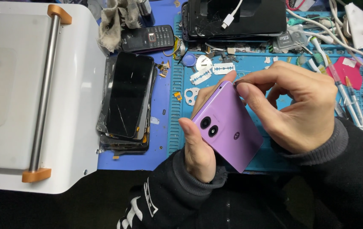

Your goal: Repairing a purple smartphone by replacing components.

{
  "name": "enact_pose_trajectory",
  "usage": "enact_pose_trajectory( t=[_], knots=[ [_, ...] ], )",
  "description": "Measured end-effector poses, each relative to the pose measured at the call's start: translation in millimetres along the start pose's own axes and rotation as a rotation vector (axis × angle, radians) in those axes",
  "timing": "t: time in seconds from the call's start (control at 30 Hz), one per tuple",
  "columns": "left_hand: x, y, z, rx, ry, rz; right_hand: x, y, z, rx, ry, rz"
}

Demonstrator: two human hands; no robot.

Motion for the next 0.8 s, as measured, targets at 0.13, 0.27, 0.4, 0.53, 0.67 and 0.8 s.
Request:
enact_pose_trajectory(
  t=[0.13,0.27,0.4,0.53,0.67,0.8],
  knots=[
    [0.2,0.8,1.4,-0.002,0.028,-0.007,-0.5,-1.5,2.6,-0.013,-0.004,0.002],
    [0.3,1.4,2.2,0.004,0.018,-0.004,0.3,-3.4,2.0,-0.046,0.000,-0.005],
    [0.6,0.9,1.1,0.014,-0.006,-0.005,-1.1,-5.0,-1.0,-0.081,-0.023,0.005],
    [3.9,2.5,1.2,0.022,-0.092,0.002,-2.3,-6.1,-2.2,-0.131,-0.036,0.011],
    [4.4,3.5,1.8,0.015,-0.067,0.000,-3.4,-5.3,-4.2,-0.130,-0.034,-0.007],
    [3.4,2.7,3.8,0.026,-0.009,-0.007,-2.7,-7.0,-3.4,-0.116,-0.027,-0.005]
  ],
)
Point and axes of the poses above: each hand's wrist, its own y-axis towards the middle knuckle, its own x-axis out of the palm, z = x × y, the point moved 7 cm from there along y, towards the middle knuckle, and after that the axes turned 13 degrees about y, right-handed, at the moved point
